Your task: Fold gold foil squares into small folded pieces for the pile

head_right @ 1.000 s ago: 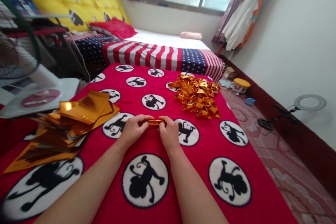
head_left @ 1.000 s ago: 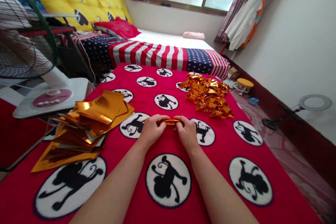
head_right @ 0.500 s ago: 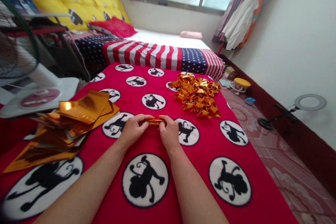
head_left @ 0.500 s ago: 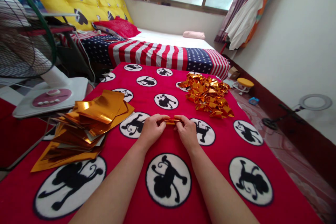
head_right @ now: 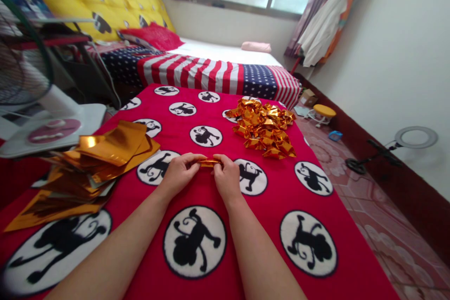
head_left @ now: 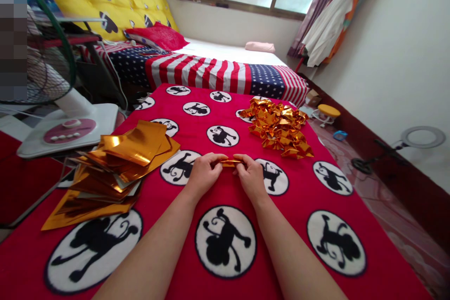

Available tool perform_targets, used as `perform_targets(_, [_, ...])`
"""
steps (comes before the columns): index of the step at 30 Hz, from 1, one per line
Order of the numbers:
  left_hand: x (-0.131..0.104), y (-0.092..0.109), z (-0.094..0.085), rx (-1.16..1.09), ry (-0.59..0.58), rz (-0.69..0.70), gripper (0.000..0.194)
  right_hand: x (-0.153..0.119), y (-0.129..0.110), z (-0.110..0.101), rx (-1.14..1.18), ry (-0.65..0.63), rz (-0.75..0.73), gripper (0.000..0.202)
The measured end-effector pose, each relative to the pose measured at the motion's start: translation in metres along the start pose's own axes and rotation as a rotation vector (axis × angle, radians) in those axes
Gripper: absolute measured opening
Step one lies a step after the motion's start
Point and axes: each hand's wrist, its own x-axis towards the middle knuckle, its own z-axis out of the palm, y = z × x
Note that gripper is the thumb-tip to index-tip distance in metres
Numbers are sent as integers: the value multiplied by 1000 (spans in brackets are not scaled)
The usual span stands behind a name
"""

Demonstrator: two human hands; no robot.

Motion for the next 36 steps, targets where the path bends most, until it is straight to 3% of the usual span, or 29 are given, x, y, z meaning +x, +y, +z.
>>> perform_targets(36, [0, 2, 0, 25, -6, -26, 32, 2, 4, 1, 15, -5, -6, 34])
